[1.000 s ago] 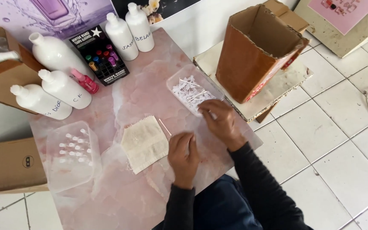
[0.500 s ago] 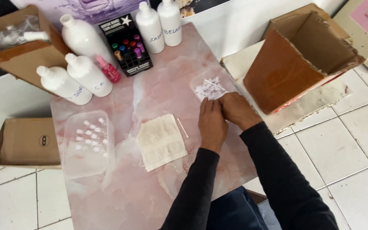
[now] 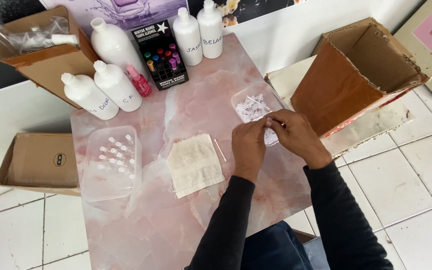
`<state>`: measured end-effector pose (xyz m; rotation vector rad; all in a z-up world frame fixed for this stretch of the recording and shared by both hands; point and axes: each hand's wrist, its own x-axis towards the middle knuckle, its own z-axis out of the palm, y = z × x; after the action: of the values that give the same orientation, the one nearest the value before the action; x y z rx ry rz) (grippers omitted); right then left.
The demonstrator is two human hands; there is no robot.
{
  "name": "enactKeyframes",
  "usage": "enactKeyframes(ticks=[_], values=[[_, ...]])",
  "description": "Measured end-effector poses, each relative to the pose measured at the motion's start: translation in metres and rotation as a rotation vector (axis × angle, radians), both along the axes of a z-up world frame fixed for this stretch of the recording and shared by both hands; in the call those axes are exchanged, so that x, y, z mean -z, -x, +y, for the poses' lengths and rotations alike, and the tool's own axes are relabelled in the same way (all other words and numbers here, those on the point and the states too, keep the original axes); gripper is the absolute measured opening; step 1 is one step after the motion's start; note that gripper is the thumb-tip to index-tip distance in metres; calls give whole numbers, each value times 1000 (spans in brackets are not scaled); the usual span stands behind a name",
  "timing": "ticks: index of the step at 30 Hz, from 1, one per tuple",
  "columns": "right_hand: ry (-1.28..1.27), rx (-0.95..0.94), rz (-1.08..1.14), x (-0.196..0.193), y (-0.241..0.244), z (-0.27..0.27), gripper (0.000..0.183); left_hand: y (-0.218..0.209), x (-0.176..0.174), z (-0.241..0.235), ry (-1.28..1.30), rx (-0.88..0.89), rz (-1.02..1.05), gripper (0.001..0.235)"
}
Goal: Assembling perfume samples by manually placing small glass vials into white fabric pouches on a workspace table.
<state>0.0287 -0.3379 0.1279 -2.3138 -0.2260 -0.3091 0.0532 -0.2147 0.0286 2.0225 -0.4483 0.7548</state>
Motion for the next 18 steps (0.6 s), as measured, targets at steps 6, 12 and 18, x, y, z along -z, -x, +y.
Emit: enactKeyframes(ticks=[6,12,18], values=[[-483,2,-96,2,15,42,15,32,-56,45,348,69,69,11],[-660,-63,-135,22,18,99,15,53,-80,106,319,24,85,11],[-725,-93,-217,25,-2,155,23,55,-58,174,413,-94,204,13]])
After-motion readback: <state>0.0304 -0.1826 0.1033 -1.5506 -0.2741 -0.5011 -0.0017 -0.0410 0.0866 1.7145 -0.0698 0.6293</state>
